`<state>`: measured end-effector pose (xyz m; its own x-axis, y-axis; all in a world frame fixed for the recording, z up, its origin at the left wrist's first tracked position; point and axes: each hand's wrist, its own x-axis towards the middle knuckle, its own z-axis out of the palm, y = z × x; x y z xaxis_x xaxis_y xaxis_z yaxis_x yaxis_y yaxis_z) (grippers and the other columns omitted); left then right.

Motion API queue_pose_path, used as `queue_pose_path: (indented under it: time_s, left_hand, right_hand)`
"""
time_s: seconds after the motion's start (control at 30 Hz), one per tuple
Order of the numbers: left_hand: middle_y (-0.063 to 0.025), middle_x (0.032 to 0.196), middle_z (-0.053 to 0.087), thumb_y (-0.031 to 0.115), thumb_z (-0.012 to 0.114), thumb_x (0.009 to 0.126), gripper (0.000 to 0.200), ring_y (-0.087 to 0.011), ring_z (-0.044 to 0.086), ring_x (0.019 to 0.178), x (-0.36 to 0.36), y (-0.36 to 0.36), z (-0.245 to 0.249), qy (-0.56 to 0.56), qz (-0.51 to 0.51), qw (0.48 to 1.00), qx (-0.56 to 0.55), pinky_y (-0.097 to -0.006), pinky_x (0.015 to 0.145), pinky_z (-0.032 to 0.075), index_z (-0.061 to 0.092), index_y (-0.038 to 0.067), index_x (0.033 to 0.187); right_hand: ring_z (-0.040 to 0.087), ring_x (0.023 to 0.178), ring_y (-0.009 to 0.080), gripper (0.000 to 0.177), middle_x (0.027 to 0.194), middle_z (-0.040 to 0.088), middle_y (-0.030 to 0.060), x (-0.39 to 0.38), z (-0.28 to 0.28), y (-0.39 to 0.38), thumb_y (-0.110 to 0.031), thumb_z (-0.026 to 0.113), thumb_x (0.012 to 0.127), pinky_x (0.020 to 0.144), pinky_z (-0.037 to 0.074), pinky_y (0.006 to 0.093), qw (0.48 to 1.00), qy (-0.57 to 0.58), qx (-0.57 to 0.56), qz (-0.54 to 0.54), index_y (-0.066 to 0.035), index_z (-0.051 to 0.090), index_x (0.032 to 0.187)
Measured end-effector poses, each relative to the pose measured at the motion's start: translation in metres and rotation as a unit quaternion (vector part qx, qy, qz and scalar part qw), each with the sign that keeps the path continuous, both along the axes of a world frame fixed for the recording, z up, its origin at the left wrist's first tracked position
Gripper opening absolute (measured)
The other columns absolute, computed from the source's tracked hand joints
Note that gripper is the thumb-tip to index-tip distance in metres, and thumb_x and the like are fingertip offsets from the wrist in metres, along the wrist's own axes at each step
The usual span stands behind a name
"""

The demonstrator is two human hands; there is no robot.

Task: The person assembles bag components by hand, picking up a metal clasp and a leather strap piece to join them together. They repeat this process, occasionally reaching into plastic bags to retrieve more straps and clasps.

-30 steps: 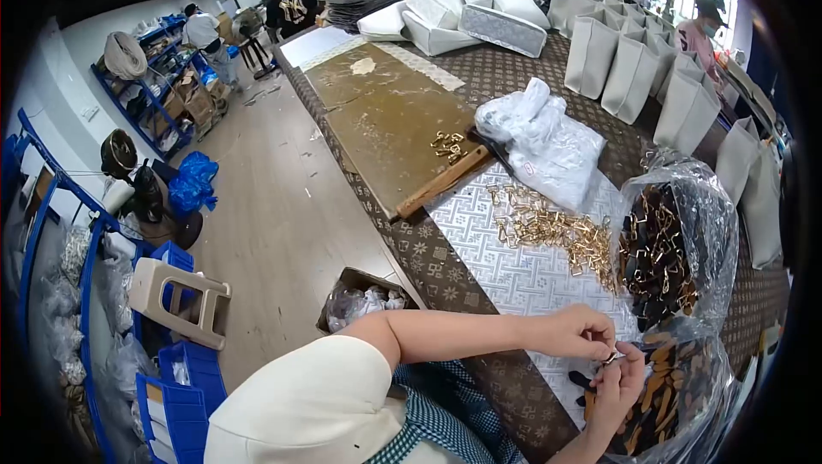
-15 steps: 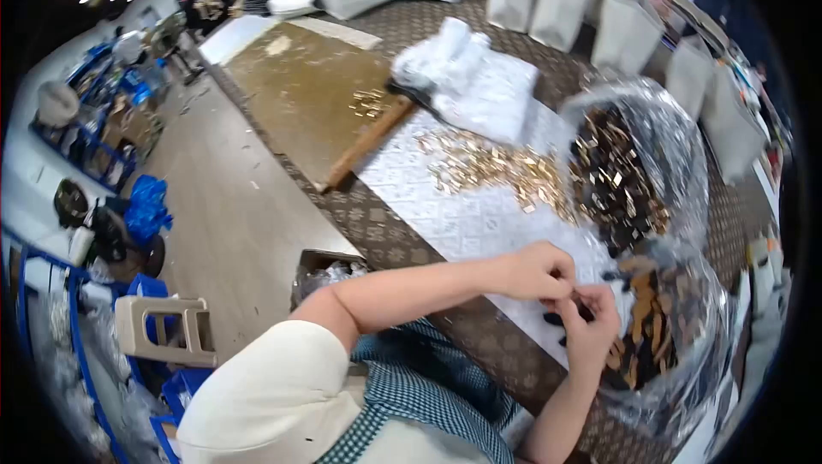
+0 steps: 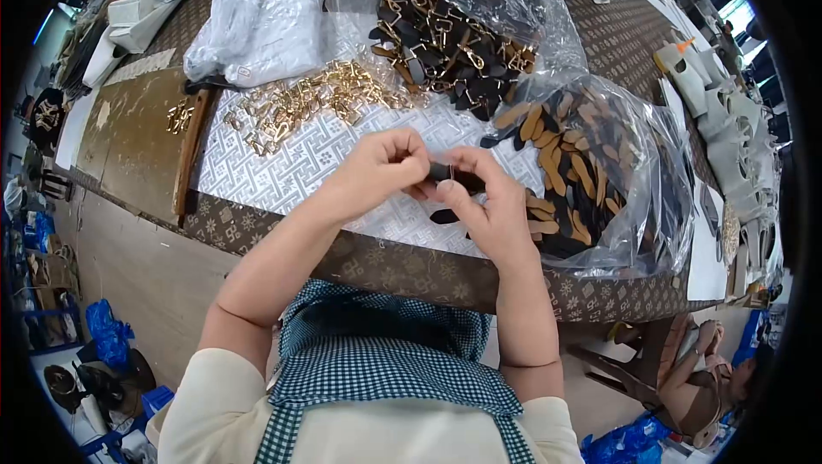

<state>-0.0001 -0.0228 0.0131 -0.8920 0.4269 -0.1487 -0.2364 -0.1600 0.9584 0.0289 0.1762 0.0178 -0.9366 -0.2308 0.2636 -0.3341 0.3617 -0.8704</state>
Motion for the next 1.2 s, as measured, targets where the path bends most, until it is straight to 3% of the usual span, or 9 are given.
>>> queue_pose_path:
  time_s: [0.1,0.2,0.27,0.53,0.73,0.83,1.03,1.07,1.2]
  left_hand:
    - [-0.0070,0.089,0.069,0.012,0.058,0.096,0.011,-0.0160,0.070,0.081,-0.026,0.004,0.015,0.047,0.053,0.997,-0.001,-0.0294,0.072,0.058,0.058,0.003,0.091]
    - [-0.0107,0.115,0.067,0.017,0.060,0.098,0.025,-0.0160,0.064,0.106,-0.056,0.006,0.032,0.186,0.152,0.971,0.006,-0.0292,0.091,0.051,0.059,0.001,0.117]
    - [-0.0078,0.115,0.066,0.017,0.062,0.097,0.034,-0.0140,0.061,0.109,-0.064,0.004,0.043,0.273,0.212,0.937,-0.044,-0.0264,0.094,0.047,0.058,0.000,0.127]
    - [-0.0009,0.089,0.060,0.008,0.068,0.090,0.012,-0.0081,0.055,0.076,-0.039,-0.065,0.005,0.285,0.205,0.860,-0.369,-0.0229,0.067,0.045,0.072,0.002,0.100]
    - [-0.0096,0.093,0.058,0.016,0.071,0.083,0.021,-0.0263,0.063,0.080,-0.034,-0.070,-0.014,0.335,0.142,0.786,-0.500,-0.0399,0.073,0.051,0.070,0.008,0.102]
    - [-0.0064,0.095,0.056,0.012,0.071,0.083,0.018,-0.0196,0.061,0.077,-0.033,-0.068,-0.008,0.307,0.120,0.783,-0.527,-0.0329,0.072,0.050,0.067,0.003,0.099]
    - [-0.0067,0.089,0.056,0.014,0.074,0.080,0.015,-0.0208,0.062,0.073,-0.023,-0.057,0.001,0.298,0.132,0.833,-0.448,-0.0331,0.066,0.050,0.067,0.004,0.089]
    - [-0.0018,0.085,0.058,0.009,0.073,0.083,0.012,-0.0088,0.054,0.070,-0.020,-0.052,0.007,0.275,0.123,0.863,-0.405,-0.0251,0.061,0.043,0.066,0.002,0.090]
    - [-0.0014,0.084,0.066,0.014,0.071,0.091,0.011,-0.0058,0.056,0.066,-0.010,-0.028,0.009,0.116,0.134,0.980,-0.087,-0.0211,0.057,0.044,0.067,0.004,0.092]
  right_hand:
    - [0.060,0.080,0.0127,0.038,0.095,0.066,0.0077,-0.005,0.008,0.010,-0.013,0.069,0.089,0.073,0.050,0.0262,0.991,0.034,-0.098,-0.088,0.000,0.059,0.124]
    - [0.054,0.074,0.0076,0.020,0.087,0.063,0.0032,-0.014,0.001,0.032,-0.010,0.071,0.087,0.067,0.046,0.0234,0.978,-0.002,-0.133,-0.162,-0.001,0.067,0.104]
    - [0.055,0.077,0.0155,0.015,0.086,0.064,0.0041,-0.012,0.008,0.039,-0.008,0.073,0.079,0.072,0.046,0.0285,0.988,0.017,0.027,-0.152,-0.004,0.070,0.093]
    - [0.053,0.099,0.0276,0.014,0.095,0.063,0.0040,-0.008,-0.005,0.035,-0.010,0.075,0.070,0.092,0.041,0.0407,0.964,0.033,0.254,-0.069,-0.008,0.069,0.082]
    - [0.058,0.087,0.0265,0.015,0.084,0.065,0.0063,-0.010,0.000,0.024,-0.009,0.074,0.073,0.081,0.046,0.0389,0.972,0.000,0.224,-0.075,-0.005,0.063,0.082]
    - [0.062,0.073,0.0256,0.017,0.078,0.066,0.0093,-0.008,0.002,0.016,-0.009,0.073,0.078,0.069,0.050,0.0366,0.987,-0.034,0.130,-0.087,-0.002,0.061,0.088]
    - [0.061,0.062,0.0121,0.014,0.072,0.065,0.0077,-0.004,-0.005,0.006,-0.003,0.067,0.087,0.059,0.048,0.0262,0.995,-0.069,-0.041,-0.067,-0.001,0.055,0.093]
    - [0.059,0.066,0.0070,0.011,0.072,0.065,0.0060,-0.004,-0.004,0.004,-0.002,0.064,0.089,0.060,0.047,0.0234,0.990,-0.098,-0.087,-0.047,0.000,0.055,0.095]
    - [0.060,0.070,0.0070,0.017,0.083,0.065,0.0041,0.002,-0.001,-0.005,-0.003,0.061,0.094,0.062,0.048,0.0210,0.971,-0.147,-0.187,-0.004,0.000,0.055,0.109]
